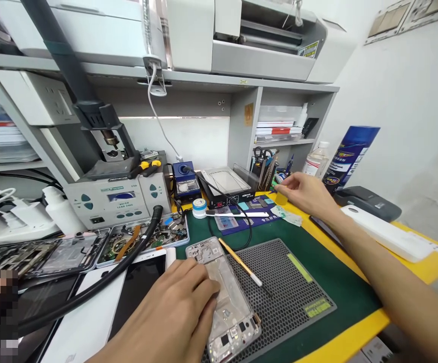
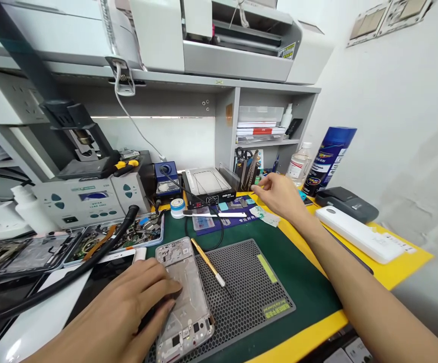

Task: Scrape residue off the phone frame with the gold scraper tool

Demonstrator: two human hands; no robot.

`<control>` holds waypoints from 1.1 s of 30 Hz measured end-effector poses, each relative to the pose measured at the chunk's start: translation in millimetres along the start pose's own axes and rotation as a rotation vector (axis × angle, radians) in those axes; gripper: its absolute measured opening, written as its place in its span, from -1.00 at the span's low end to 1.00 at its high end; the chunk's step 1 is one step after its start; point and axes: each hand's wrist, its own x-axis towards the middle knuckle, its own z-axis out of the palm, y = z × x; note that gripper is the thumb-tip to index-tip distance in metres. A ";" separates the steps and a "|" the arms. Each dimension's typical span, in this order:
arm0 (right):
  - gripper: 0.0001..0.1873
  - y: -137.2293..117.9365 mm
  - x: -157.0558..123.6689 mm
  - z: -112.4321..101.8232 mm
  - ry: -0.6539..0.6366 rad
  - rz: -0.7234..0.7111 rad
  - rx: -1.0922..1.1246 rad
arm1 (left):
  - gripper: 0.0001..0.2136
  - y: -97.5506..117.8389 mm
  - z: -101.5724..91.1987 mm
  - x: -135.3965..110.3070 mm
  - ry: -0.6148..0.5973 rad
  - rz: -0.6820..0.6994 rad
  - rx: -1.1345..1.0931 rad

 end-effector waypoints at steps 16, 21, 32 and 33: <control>-0.64 19.4 14.2 -17.7 0.104 0.181 -0.010 | -0.83 -26.3 25.5 -1.8 0.204 0.190 0.129; -0.66 30.0 20.9 12.9 -0.096 0.168 -0.016 | -0.84 -29.0 28.7 -4.9 0.213 0.200 0.111; -0.67 32.7 24.0 32.0 -0.225 0.264 0.168 | -0.84 -22.5 18.4 -0.9 0.143 0.161 0.168; -0.67 33.3 24.5 30.6 -0.222 0.276 0.192 | -0.84 -20.2 15.3 -0.7 0.125 0.153 0.169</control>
